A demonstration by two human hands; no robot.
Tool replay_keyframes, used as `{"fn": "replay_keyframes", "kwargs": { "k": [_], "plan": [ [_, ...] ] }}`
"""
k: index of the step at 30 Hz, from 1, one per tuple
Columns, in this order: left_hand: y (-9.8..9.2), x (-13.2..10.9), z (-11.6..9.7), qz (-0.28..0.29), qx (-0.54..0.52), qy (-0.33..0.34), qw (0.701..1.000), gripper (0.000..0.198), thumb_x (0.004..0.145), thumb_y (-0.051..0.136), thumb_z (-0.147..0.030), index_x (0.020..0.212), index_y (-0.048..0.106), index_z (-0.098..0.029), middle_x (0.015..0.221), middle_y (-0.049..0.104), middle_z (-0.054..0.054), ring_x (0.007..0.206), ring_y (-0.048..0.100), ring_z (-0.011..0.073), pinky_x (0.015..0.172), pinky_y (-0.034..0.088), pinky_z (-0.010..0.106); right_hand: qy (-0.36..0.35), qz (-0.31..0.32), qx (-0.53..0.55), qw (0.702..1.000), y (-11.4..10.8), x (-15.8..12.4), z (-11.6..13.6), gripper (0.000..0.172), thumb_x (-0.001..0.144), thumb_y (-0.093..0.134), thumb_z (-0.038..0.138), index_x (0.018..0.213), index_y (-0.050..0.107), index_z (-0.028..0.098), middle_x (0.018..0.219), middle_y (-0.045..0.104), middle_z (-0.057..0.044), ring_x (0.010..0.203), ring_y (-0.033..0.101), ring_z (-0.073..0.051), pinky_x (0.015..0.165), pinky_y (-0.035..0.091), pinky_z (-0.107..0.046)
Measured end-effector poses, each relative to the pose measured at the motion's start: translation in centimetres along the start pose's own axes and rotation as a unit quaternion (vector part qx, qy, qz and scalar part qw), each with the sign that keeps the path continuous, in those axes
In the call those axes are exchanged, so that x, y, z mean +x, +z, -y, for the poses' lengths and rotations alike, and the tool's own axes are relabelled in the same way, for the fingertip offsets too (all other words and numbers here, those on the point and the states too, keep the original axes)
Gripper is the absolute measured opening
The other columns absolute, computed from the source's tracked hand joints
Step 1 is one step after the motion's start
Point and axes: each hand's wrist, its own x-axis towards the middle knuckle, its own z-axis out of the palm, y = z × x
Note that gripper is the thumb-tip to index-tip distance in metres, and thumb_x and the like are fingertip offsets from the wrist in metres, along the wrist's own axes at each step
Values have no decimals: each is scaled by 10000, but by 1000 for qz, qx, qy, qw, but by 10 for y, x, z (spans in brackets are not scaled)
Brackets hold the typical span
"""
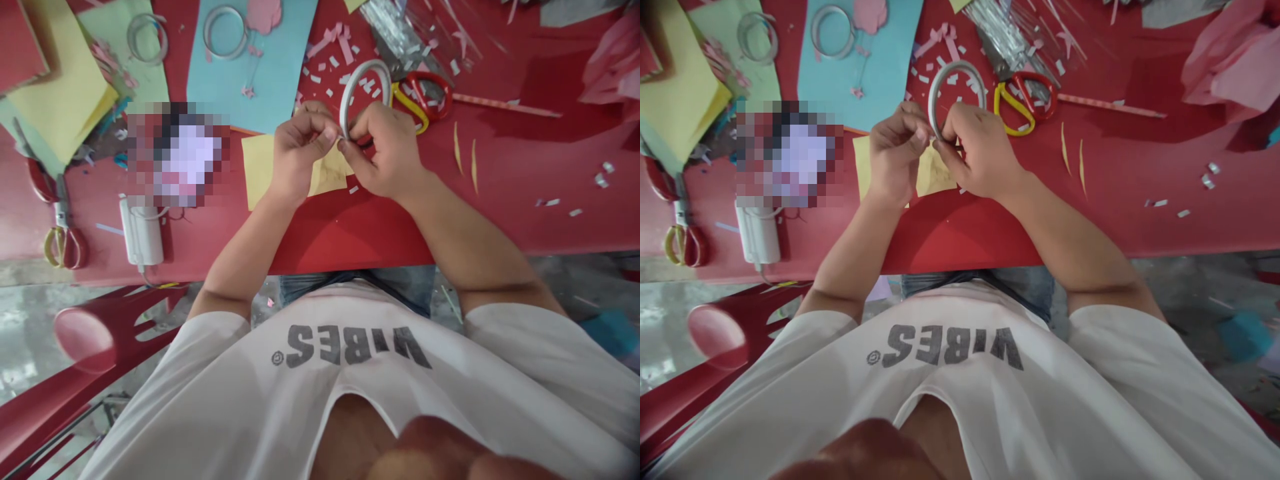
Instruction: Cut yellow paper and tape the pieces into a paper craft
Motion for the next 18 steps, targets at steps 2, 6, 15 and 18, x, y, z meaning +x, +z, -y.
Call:
{"fn": "replay_keyframes", "kwargs": {
  "k": [2,6,15,18],
  "plan": [
    [-11,3,6,-21,-73,-50,996,310,922,870,-551,847,741,-280,963,579,15,890,599,191,783,508,356,-4,0,2,1000,2,-2,-2,448,1039,597,722,882,510,311,881,642,-54,894,674,-331,834,605,-549],
    [-61,24,20,-101,-213,-81,968,302,923,861,-584,1011,676,-362,1226,676,-134,1008,584,137,753,536,273,-1,16,-3,1000,2,-3,-5,385,1048,632,622,868,500,308,871,630,-54,898,665,-340,870,589,-587],
    [-39,18,6,-106,-104,-94,984,379,979,791,-606,911,576,-302,1129,686,-37,828,557,147,675,461,312,93,-67,-226,967,-34,25,-59,230,939,703,490,855,525,372,907,648,-41,898,576,-366,835,492,-592],
    [-29,11,7,-81,-54,-108,989,420,945,790,-672,954,584,-307,1129,689,-19,802,546,139,735,475,317,122,-66,-248,959,-34,27,-75,334,975,759,549,864,552,311,916,634,-44,874,533,-305,909,519,-575]
  ]
}}
